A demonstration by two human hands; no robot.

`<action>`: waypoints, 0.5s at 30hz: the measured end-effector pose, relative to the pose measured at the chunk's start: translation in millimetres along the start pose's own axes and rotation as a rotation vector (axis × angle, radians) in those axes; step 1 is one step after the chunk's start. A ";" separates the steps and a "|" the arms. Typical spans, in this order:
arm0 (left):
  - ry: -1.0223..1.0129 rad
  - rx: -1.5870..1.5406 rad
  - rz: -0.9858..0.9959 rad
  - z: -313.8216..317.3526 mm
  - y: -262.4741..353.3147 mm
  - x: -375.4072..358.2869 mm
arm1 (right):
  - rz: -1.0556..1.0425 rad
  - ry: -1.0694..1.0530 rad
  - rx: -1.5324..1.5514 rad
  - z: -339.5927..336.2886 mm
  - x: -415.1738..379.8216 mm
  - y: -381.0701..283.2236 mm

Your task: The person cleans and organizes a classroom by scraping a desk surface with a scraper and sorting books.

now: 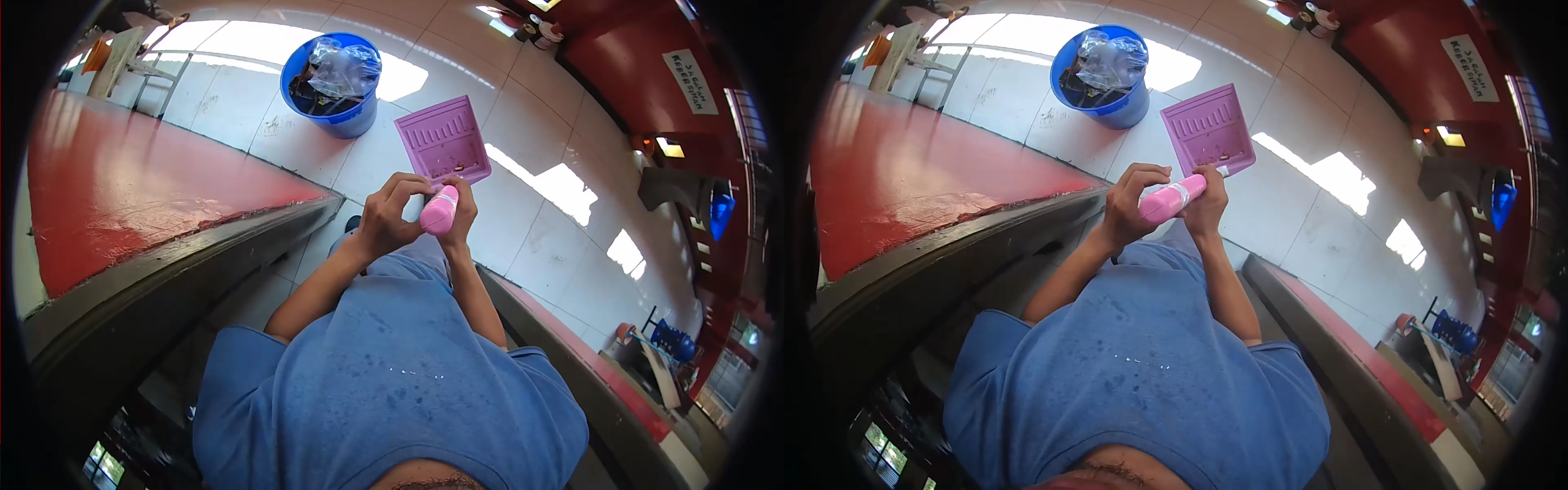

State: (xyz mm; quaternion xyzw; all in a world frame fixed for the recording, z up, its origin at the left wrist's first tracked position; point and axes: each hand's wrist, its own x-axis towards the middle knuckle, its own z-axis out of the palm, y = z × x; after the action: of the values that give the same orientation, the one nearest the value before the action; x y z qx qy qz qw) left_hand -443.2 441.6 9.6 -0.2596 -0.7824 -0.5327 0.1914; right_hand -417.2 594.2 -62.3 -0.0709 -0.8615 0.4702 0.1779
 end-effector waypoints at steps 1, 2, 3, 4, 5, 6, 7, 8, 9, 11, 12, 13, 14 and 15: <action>-0.060 0.034 -0.088 -4.5 -16.1 -4.5 | -0.022 -0.048 0.029 -2.2 21.3 9.2; -0.069 0.064 -0.226 -5.6 -26.1 -6.0 | -0.059 -0.092 0.051 -10.3 50.9 20.2; -0.070 0.167 -0.363 -5.9 -39.9 -15.2 | -0.181 -0.134 0.051 -19.3 81.3 32.1; -0.116 0.286 -0.519 -8.7 -53.6 -28.4 | -0.099 -0.230 0.128 -26.3 107.4 43.6; -0.160 0.381 -0.701 -11.5 -69.7 -50.8 | -0.075 -0.301 0.142 -34.0 133.2 46.5; -0.214 0.451 -0.888 -10.8 -78.6 -76.7 | -0.061 -0.379 0.141 -47.2 163.9 38.3; -0.255 0.516 -1.068 -9.5 -91.4 -104.4 | -0.133 -0.435 0.098 -55.2 190.2 26.1; -0.264 0.563 -1.158 -6.4 -105.4 -140.5 | -0.211 -0.491 0.057 -59.4 212.1 16.9; -0.277 0.603 -1.257 1.3 -115.8 -185.8 | -0.363 -0.564 0.070 -60.1 234.4 18.4; -0.095 0.441 -1.490 31.1 -135.2 -280.2 | -0.461 -0.649 0.024 -53.4 264.3 0.3; 0.117 0.278 -1.720 49.8 -123.9 -294.8 | -0.507 -0.688 0.003 -47.7 273.7 -6.7; 0.335 0.095 -1.926 69.0 -108.6 -309.0 | -0.560 -0.714 0.010 -35.9 286.5 -10.3; 0.560 -0.109 -2.106 89.2 -93.7 -321.3 | -0.620 -0.733 0.017 -24.7 293.7 -19.3; 0.675 -0.187 -2.122 112.4 -81.5 -335.7 | -0.623 -0.788 0.005 -12.4 301.3 -25.5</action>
State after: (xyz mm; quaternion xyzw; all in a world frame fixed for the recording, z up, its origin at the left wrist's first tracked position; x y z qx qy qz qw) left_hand -229.6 454.3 -284.0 0.6844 -0.4725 -0.5260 -0.1780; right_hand -690.6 677.2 37.4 0.3731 -0.8423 0.3878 -0.0287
